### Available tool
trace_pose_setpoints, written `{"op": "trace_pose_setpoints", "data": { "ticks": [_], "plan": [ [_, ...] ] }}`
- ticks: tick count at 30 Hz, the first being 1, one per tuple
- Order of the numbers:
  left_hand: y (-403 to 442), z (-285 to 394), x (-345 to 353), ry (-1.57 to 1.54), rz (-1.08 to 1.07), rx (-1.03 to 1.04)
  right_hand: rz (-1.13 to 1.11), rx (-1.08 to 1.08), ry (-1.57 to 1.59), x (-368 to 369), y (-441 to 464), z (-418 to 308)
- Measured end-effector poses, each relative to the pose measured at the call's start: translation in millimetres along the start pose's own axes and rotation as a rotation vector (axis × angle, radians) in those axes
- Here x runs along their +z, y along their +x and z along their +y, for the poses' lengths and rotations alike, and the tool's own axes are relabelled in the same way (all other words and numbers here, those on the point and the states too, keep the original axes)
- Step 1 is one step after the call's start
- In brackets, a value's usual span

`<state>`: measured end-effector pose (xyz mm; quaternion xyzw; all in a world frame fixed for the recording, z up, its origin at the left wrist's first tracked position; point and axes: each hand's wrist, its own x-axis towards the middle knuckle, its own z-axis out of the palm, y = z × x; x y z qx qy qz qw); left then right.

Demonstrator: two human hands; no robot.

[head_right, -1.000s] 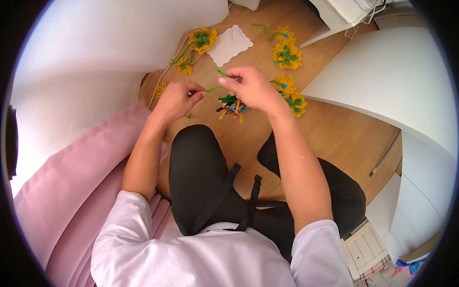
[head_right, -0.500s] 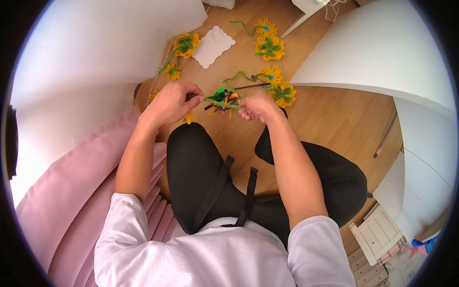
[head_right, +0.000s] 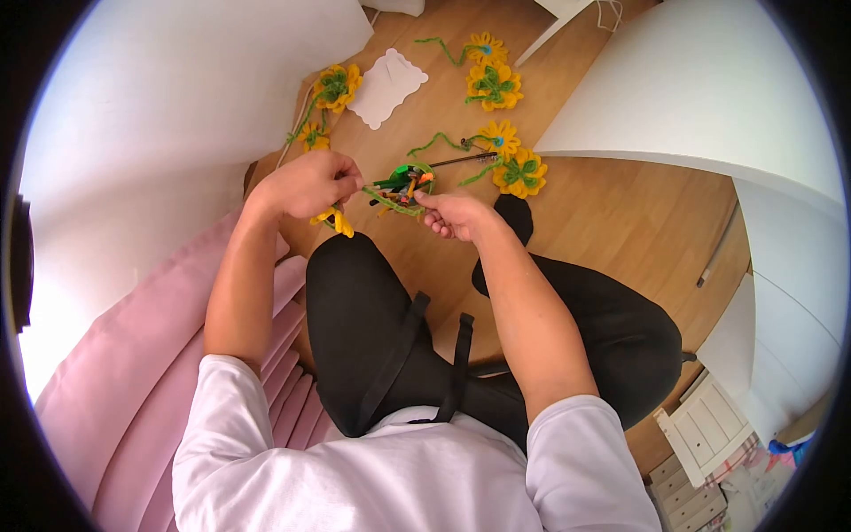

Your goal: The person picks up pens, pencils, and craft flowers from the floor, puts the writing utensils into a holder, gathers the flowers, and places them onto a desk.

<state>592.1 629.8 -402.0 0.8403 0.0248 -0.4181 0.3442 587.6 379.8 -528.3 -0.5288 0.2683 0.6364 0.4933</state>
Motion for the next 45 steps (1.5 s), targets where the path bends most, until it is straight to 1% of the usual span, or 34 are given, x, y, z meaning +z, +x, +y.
{"op": "trace_pose_setpoints", "data": {
  "ticks": [3, 5, 7, 8, 9, 10, 11, 12, 14, 15, 16, 18, 19, 21, 22, 24, 25, 27, 28, 30, 31, 33, 34, 35, 36, 37, 38, 39, 40, 41, 42, 43, 44, 45],
  "plan": [
    [11.7, -10.9, 2.7, 0.113, 0.006, 0.000, 0.028, -0.056, -0.069, -1.0, -6.0, -2.2],
    [13.4, -25.9, -2.8, 0.159, 0.004, -0.013, -0.031, -0.052, 0.028, -12.9, -6.0, -0.3],
    [-0.9, -38.8, -13.5, -0.221, -0.034, -0.028, -0.081, -0.020, 0.009, -38.0, 12.4, 14.8],
    [-5.7, -47.2, -13.9, -0.212, -0.030, -0.019, -0.129, 0.017, -0.008, -46.4, 17.7, 18.8],
    [-8.5, -60.0, -8.3, -0.579, 0.067, 0.000, -0.123, 0.008, -0.008, -42.5, 16.2, 20.7],
    [-6.0, -74.7, -2.6, -0.951, 0.164, 0.018, 0.029, -0.081, -0.024, -31.1, 15.5, 25.1],
    [2.7, -91.5, 4.2, -1.141, 0.232, 0.048, 0.178, -0.169, -0.042, -19.8, 15.8, 27.7],
    [12.3, -103.8, 12.7, -1.142, 0.235, 0.051, 0.178, -0.171, -0.045, -11.5, 19.5, 29.6],
    [30.5, -125.8, 28.5, -1.164, 0.481, -0.039, 0.190, -0.294, 0.077, 1.7, 30.4, 30.0],
    [35.7, -122.2, 31.1, -0.981, 0.552, -0.114, 0.206, -0.299, 0.074, 6.0, 34.1, 29.6],
    [38.9, -119.9, 31.6, -0.980, 0.552, -0.118, 0.204, -0.297, 0.076, 9.6, 38.1, 28.6],
    [44.8, -109.3, 33.8, -0.728, 0.537, -0.215, 0.192, -0.320, 0.074, 13.3, 46.8, 29.7],
    [49.5, -107.6, 30.1, -0.730, 0.528, -0.216, 0.198, -0.313, 0.078, 14.3, 53.8, 30.1],
    [60.8, -102.2, 17.1, -0.318, 0.460, -0.180, 0.213, -0.405, -0.070, 20.0, 65.1, 27.3],
    [65.6, -97.7, 14.0, -0.319, 0.455, -0.176, 0.218, -0.403, -0.067, 24.3, 67.6, 27.4],
    [76.3, -87.6, 9.8, 0.002, 0.604, -0.056, 0.263, -0.413, 0.030, 31.7, 68.2, 24.7],
    [81.6, -82.9, 8.1, 0.003, 0.600, -0.059, 0.262, -0.409, 0.033, 31.0, 63.2, 25.8],
    [93.3, -71.9, 3.3, 0.398, 0.939, 0.476, 0.361, -0.304, 0.121, 22.5, 47.9, 31.9],
    [96.0, -62.1, -2.4, 0.397, 0.937, 0.480, 0.453, -0.273, 0.349, 12.9, 48.1, 41.7],
    [104.9, -40.2, -13.3, 0.418, 0.638, 0.513, 0.667, -0.232, 0.756, -13.8, 44.8, 46.3],
    [115.8, -34.2, -12.5, 0.416, 0.641, 0.522, 0.785, -0.219, 0.940, -25.8, 41.8, 40.7],
    [139.0, -23.1, -8.1, 0.435, 0.401, 0.478, 0.775, -0.235, 0.965, -47.1, 35.8, 24.2],
    [147.3, -16.5, -3.7, 0.437, 0.398, 0.481, 0.761, -0.238, 0.989, -50.8, 29.1, 12.7],
    [155.5, -9.3, 1.2, 0.480, 0.315, 0.408, 0.660, -0.294, 0.944, -50.7, 24.5, 1.9],
    [164.4, -3.8, 4.2, 0.521, 0.238, 0.333, 0.660, -0.298, 0.948, -57.8, 34.1, 0.7],
    [177.5, -6.7, 11.1, 0.526, 0.241, 0.335, 0.536, -0.355, 0.945, -64.7, 48.5, 2.0],
    [188.6, -10.3, 21.0, 0.521, 0.221, 0.406, 0.412, -0.404, 0.943, -71.5, 61.8, 6.1],
    [198.5, -13.3, 29.2, 0.517, 0.197, 0.478, 0.410, -0.403, 0.950, -68.6, 61.6, 6.5],
    [205.3, -11.3, 34.1, 0.519, 0.189, 0.479, 0.490, -0.518, 1.014, -59.8, 57.2, 7.9],
    [213.3, -7.8, 40.3, 0.483, 0.106, 0.423, 0.576, -0.634, 1.071, -50.8, 51.8, 10.2],
    [219.8, -1.3, 45.9, 0.445, 0.028, 0.370, 0.586, -0.634, 1.069, -43.3, 47.7, 15.4],
    [224.9, 7.5, 49.1, 0.438, 0.030, 0.378, 0.707, -0.661, 1.027, -35.3, 44.3, 20.5],
    [230.1, 16.5, 51.1, 0.501, 0.030, 0.318, 0.825, -0.689, 0.981, -28.7, 40.9, 23.4],
    [234.8, 23.5, 52.7, 0.565, 0.028, 0.256, 0.867, -0.644, 0.987, -24.8, 40.1, 25.2]
  ]
}}
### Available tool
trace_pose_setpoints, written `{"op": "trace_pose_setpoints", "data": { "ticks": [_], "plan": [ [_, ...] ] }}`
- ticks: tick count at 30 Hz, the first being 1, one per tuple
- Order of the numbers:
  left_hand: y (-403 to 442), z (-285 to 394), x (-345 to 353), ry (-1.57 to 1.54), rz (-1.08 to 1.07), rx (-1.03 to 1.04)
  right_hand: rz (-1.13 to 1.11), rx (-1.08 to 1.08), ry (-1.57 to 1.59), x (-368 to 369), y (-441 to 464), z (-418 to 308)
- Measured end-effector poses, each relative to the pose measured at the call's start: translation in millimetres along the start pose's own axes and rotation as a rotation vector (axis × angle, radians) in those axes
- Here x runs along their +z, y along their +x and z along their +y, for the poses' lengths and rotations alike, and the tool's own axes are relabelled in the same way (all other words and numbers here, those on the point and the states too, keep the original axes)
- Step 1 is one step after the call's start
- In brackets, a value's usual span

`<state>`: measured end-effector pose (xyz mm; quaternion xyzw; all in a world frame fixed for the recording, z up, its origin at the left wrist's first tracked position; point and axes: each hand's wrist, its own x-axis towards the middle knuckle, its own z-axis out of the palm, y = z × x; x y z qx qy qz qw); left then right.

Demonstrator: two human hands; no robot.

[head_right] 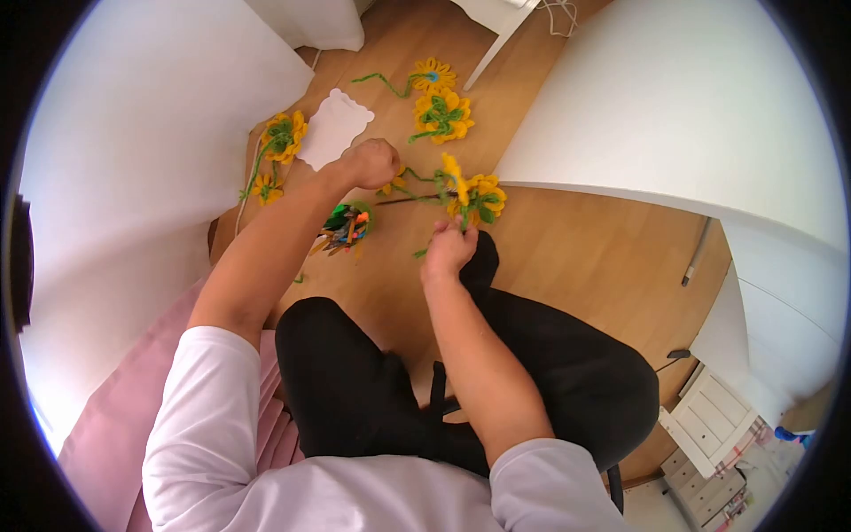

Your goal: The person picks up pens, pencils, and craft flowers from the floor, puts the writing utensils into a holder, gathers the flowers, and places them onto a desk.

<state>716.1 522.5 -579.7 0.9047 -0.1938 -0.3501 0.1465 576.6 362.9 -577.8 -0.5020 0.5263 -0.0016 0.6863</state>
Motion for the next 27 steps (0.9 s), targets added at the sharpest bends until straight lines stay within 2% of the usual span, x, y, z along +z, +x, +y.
{"op": "trace_pose_setpoints", "data": {
  "ticks": [1, 3, 4, 6, 7, 9, 10, 12, 13, 15, 16, 17, 18, 19, 21, 22, 24, 25, 27],
  "plan": [
    [2.8, 4.7, 1.3, -0.002, 0.001, 0.005, 0.004, -0.004, -0.001, -1.5, 2.4, -3.9],
    [1.7, 13.0, 4.3, 0.027, 0.147, -0.174, -0.074, 0.187, 0.077, -4.0, 5.5, -7.2],
    [1.2, 15.5, 0.9, 0.030, 0.141, -0.174, -0.070, 0.192, 0.079, -3.8, 8.0, -9.2],
    [-1.1, 15.7, -7.8, 0.052, -0.304, -0.233, -0.179, 0.042, 0.090, 3.8, 11.1, -15.2],
    [-2.7, 18.1, -12.5, 0.053, -0.299, -0.240, -0.187, 0.043, 0.091, 9.4, 7.2, -17.4],
    [-4.2, 24.3, -19.2, -0.205, -0.293, -0.364, -0.293, -0.212, 0.002, 20.2, -1.7, -20.9],
    [3.5, 16.6, -8.7, -0.210, -0.286, -0.365, -0.299, -0.217, -0.002, 20.7, 1.4, -17.3],
    [28.5, -10.0, 29.6, 0.116, -0.202, -0.179, -0.267, 0.190, -0.006, 23.8, 7.9, -11.5],
    [41.9, -21.5, 46.1, 0.117, -0.193, -0.187, -0.278, 0.188, -0.007, 25.9, 10.8, -14.5],
    [59.6, -40.6, 74.6, 0.225, 0.093, -0.162, -0.365, 0.210, 0.056, 21.2, 20.3, -21.5],
    [51.3, -39.7, 63.3, 0.224, 0.081, -0.163, -0.412, 0.203, 0.078, 16.0, 24.2, -26.4],
    [44.2, -40.6, 49.4, 0.035, 0.147, -0.133, -0.398, 0.212, 0.083, 10.5, 27.5, -28.1],
    [36.5, -37.1, 28.5, -0.152, 0.218, -0.102, -0.386, 0.295, 0.103, 7.0, 34.6, -28.7],
    [29.1, -30.8, 11.3, -0.147, 0.219, -0.097, -0.381, 0.372, 0.121, 7.3, 40.3, -31.2],
    [13.6, -21.6, -7.3, -0.678, 0.172, -0.021, -0.427, 0.312, 0.097, 7.7, 36.1, -38.3],
    [11.2, -19.9, -11.4, -0.677, 0.172, -0.024, -0.472, 0.256, 0.068, 8.4, 31.4, -39.9],
    [11.4, -13.4, -15.4, -0.500, 0.302, 0.208, -0.478, 0.212, 0.026, 10.9, 24.9, -47.4],
    [13.8, -10.7, -15.5, -0.499, 0.306, 0.202, -0.483, 0.160, -0.015, 12.6, 23.6, -50.9],
    [21.9, -6.0, -15.8, -0.419, 0.126, 0.015, -0.513, 0.141, 0.026, 9.7, 25.2, -52.4]
  ]
}}
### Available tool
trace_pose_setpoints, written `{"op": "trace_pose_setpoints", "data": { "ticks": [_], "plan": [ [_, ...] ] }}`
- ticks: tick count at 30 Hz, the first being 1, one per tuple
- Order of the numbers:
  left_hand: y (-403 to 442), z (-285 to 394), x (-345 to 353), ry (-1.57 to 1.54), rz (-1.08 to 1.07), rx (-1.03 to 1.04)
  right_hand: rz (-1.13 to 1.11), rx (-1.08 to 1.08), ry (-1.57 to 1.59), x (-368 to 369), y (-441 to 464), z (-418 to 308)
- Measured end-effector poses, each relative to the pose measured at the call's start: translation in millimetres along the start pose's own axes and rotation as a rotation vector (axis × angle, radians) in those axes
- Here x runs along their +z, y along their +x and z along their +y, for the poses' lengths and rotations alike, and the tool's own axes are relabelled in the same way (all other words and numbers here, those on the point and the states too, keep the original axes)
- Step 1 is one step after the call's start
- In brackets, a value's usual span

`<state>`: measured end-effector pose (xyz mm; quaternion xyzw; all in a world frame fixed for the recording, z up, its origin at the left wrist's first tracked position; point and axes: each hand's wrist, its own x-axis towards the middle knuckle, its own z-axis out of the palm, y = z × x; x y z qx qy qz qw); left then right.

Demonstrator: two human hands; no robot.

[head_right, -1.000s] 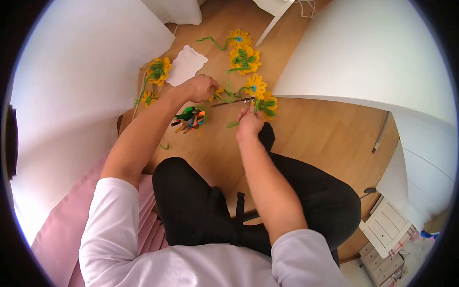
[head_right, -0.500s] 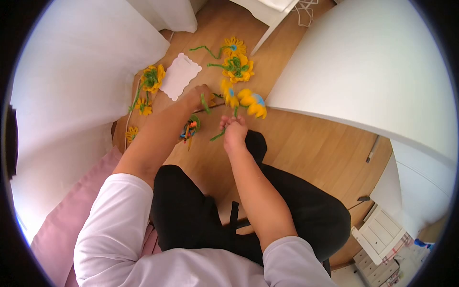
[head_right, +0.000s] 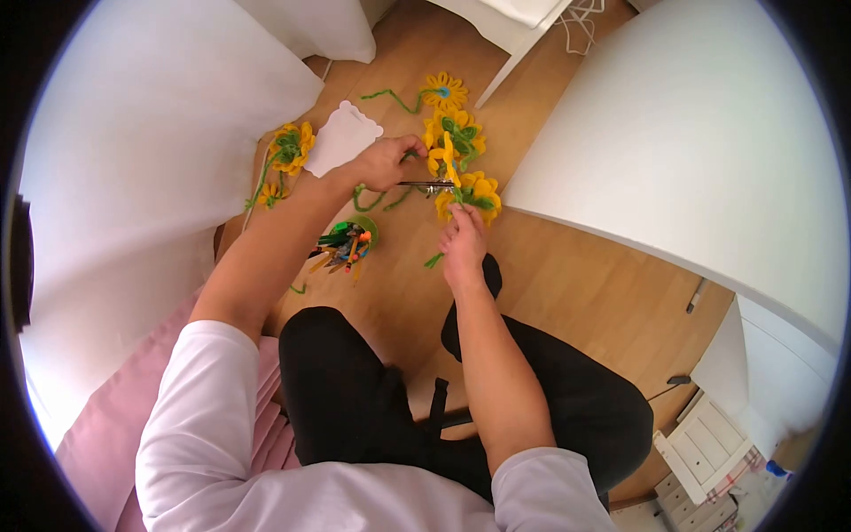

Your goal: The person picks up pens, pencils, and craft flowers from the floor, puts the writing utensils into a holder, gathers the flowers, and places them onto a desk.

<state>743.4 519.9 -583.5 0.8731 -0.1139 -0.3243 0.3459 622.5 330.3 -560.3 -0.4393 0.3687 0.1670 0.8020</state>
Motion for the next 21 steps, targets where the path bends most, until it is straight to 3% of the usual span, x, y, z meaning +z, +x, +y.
{"op": "trace_pose_setpoints", "data": {
  "ticks": [2, 4, 5, 8, 9, 13, 14, 16, 18, 19, 20, 21],
  "plan": [
    [3.7, -1.1, 4.9, 0.034, -0.089, -0.049, -0.031, -0.034, 0.028, -6.7, 1.4, 0.3],
    [35.4, -46.6, 43.7, -0.165, -0.050, 0.211, -0.087, -0.041, 0.070, -12.3, 7.2, 1.8],
    [27.3, -35.1, 44.5, -0.371, -0.100, 0.100, -0.093, -0.048, 0.067, -11.2, 9.0, 0.7],
    [10.2, -3.8, 34.0, -0.461, -0.203, 0.078, -0.122, -0.078, 0.075, -7.3, 12.6, 0.7],
    [9.5, 0.5, 33.7, -0.316, -0.160, 0.153, -0.137, -0.062, 0.076, -8.4, 13.9, -0.6],
    [6.1, 17.5, 34.9, -0.291, -0.078, 0.162, -0.171, -0.083, 0.094, -8.1, 17.6, -2.8],
    [4.5, 23.3, 37.2, -0.414, -0.057, 0.170, -0.175, -0.086, 0.094, -6.4, 19.6, -3.0],
    [6.6, 28.7, 45.1, -0.534, -0.037, 0.180, 0.034, -0.167, -0.137, 2.0, 19.3, -1.6],
    [6.9, 33.7, 52.3, -0.797, -0.144, -0.122, 0.054, -0.225, -0.056, 20.1, 22.2, 5.3],
    [5.0, 34.9, 54.3, -0.691, -0.156, 0.034, 0.069, -0.281, 0.017, 27.5, 23.4, 6.1],
    [2.7, 36.5, 56.8, -0.687, -0.158, 0.031, 0.069, -0.280, 0.021, 26.9, 28.2, 7.2],
    [-5.7, 47.2, 49.3, -0.457, -0.132, 0.057, -0.027, -0.157, 0.152, 26.8, 34.9, 9.1]
  ]
}}
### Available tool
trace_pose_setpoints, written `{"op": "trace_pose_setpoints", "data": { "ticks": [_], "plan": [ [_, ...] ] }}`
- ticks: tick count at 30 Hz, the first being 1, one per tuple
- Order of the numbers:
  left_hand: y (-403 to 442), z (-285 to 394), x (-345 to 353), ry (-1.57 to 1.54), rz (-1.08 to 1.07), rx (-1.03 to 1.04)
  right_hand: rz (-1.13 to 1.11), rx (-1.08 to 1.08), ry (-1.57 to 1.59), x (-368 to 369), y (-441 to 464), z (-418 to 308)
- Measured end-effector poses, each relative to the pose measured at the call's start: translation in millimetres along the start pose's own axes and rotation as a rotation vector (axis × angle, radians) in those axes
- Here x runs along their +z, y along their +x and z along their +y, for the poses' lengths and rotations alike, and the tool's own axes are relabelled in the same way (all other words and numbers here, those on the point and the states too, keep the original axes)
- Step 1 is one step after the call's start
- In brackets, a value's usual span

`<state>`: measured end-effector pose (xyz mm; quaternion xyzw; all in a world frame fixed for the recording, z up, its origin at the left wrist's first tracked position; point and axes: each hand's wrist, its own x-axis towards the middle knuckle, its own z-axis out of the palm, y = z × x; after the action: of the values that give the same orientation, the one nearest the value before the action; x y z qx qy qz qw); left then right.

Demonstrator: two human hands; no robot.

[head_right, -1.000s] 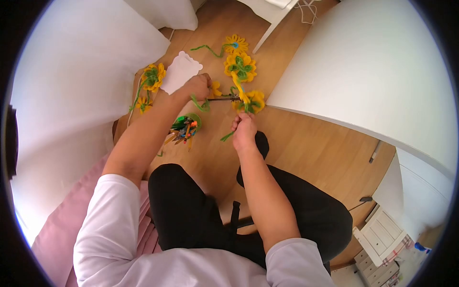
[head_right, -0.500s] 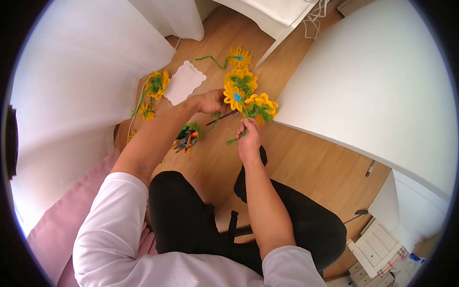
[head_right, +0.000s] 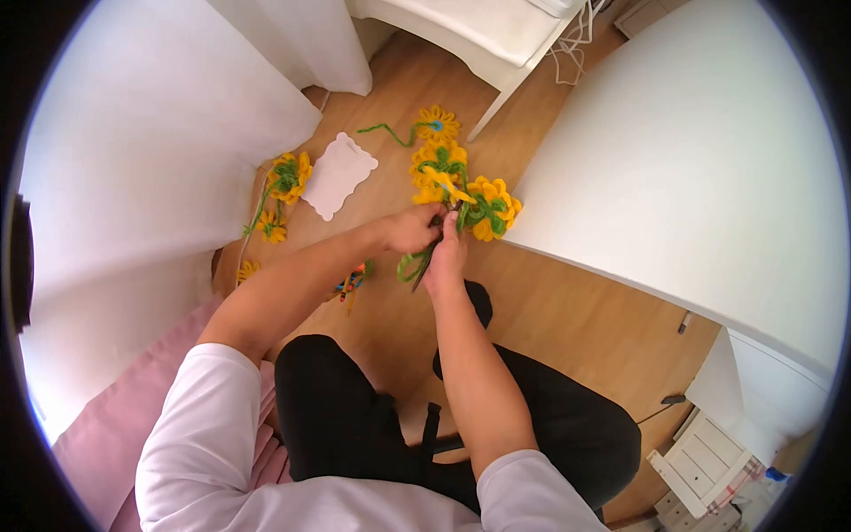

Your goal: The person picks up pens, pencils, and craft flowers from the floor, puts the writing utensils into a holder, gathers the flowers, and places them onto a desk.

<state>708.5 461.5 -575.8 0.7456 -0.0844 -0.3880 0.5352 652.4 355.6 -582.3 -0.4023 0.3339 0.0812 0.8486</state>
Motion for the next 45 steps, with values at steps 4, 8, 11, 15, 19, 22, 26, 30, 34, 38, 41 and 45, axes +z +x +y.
{"op": "trace_pose_setpoints", "data": {
  "ticks": [4, 8, 11, 15, 19, 22, 26, 30, 34, 38, 41, 45],
  "plan": [
    [-9.7, 7.5, -2.2, 0.377, -0.026, 0.000, -0.156, 0.310, 0.222, -0.8, 3.4, 1.7],
    [-31.8, 15.0, 4.4, 0.446, 0.084, -0.024, -0.077, 0.385, 0.266, -5.6, 3.4, -1.0],
    [-53.8, 20.9, -9.4, 0.317, 0.482, -0.068, 0.010, 0.334, 0.157, -23.0, 22.5, 15.8],
    [-59.1, 13.5, -46.8, 0.169, 0.736, -0.038, -0.055, 0.394, 0.030, -20.8, 2.8, 0.9],
    [-46.1, 4.3, -19.8, 0.254, 0.545, -0.022, -0.082, 0.348, 0.048, -1.4, -12.4, 3.5],
    [-23.6, -26.7, 14.9, 0.285, 0.327, 0.088, -0.077, 0.342, 0.172, 2.0, -13.4, -3.9],
    [-5.3, -0.5, -1.0, 0.025, 0.178, -0.235, 0.239, 0.349, 0.120, -24.8, -22.4, 1.5],
    [44.0, -7.9, -13.5, -0.271, 0.243, -0.478, 0.391, 0.192, 0.148, -34.6, -42.7, 24.4],
    [85.4, -0.1, 20.6, -0.154, 0.377, -0.592, 0.368, 0.203, -0.053, -20.2, -68.0, 21.1],
    [104.2, -45.3, -1.7, 0.079, 0.465, -0.476, 0.314, 0.324, 0.009, -29.3, -65.2, 30.7],
    [49.8, -19.8, -42.2, 0.014, 0.781, -0.322, 0.220, 0.342, 0.247, -17.5, -52.8, 26.1],
    [-3.3, -17.7, -80.0, 0.709, 1.040, -0.039, 0.240, 0.301, 0.285, 2.7, -26.3, 20.5]
  ]
}}
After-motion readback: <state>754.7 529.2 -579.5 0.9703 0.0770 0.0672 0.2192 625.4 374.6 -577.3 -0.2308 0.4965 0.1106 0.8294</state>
